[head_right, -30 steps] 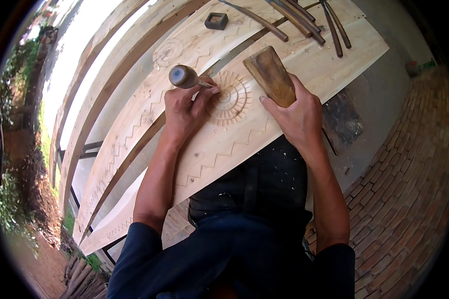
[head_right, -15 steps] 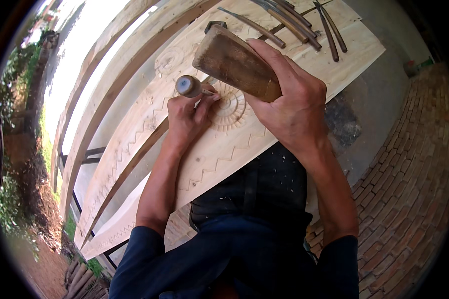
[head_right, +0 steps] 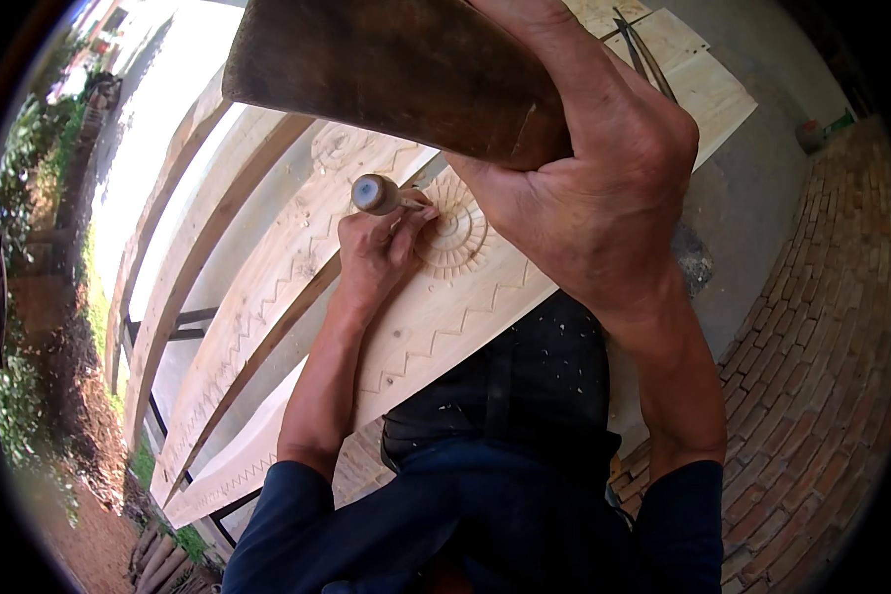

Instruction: The person carves a decorative spiral pattern into a long wooden plank using a chisel and a wooden mallet. They repeatedly strike the chisel to deepen the grooves and refine the design on the plank's surface.

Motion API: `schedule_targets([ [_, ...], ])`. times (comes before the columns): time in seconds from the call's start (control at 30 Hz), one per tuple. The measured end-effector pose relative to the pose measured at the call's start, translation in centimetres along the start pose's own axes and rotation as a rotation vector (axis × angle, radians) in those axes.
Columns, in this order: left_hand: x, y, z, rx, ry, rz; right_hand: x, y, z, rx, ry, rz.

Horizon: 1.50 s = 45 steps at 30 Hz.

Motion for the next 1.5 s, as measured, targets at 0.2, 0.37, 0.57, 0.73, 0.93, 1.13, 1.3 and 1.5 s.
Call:
schedule_targets([
  [0.2, 0.3, 0.2, 0.9, -0.010, -0.041, 0.025, 1.0, 0.1, -0.5, 0.237, 0.192, 0.114],
  [0.37, 0.0, 0.2, 0.7, -0.022, -0.061, 0.016, -0.3, 0.8, 0.7, -0.009, -0.054, -0.056],
  [0.57, 0.2, 0.5, 1.2, 0.034, -0.055, 0.014, -1.2, -1.4, -0.3, 0.035, 0.065, -0.091],
  [0.73, 0.7, 0.7, 1.6, 0.061, -0.119, 0.060, -1.7, -3.3, -1.0, -0.289, 0.148, -0.231],
  [0.93, -0.8, -0.1, 0.2, 0.073, -0.035, -0.038, -1.8, -3.3, -0.4, -0.226, 0.059, -0.180],
  [1.13, 0.3, 2.4, 1.8, 0.113, -0.076, 0.219, -2.6, -2.1, 2.3, -0.183, -0.075, -0.214],
  [1.3, -3.3, 1.7, -4.6, -0.500, 0.369, 0.489, -6.1, -1.8, 7.7, 0.078, -0.568, -0.283],
  [1.5, -2.8, -0.2, -5.0, -0.481, 0.382, 0.363, -9.6, -2.6, 10.6, -0.007, -0.691, -0.359],
])
Point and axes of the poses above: each hand's wrist, its own x-axis towards the middle knuckle, its own y-axis out of the back of the hand, z = x × y, the point moved 10 cm from there along x, towards the middle knuckle, and after that the axes turned 15 degrees about -y, right-handed, at the moved point
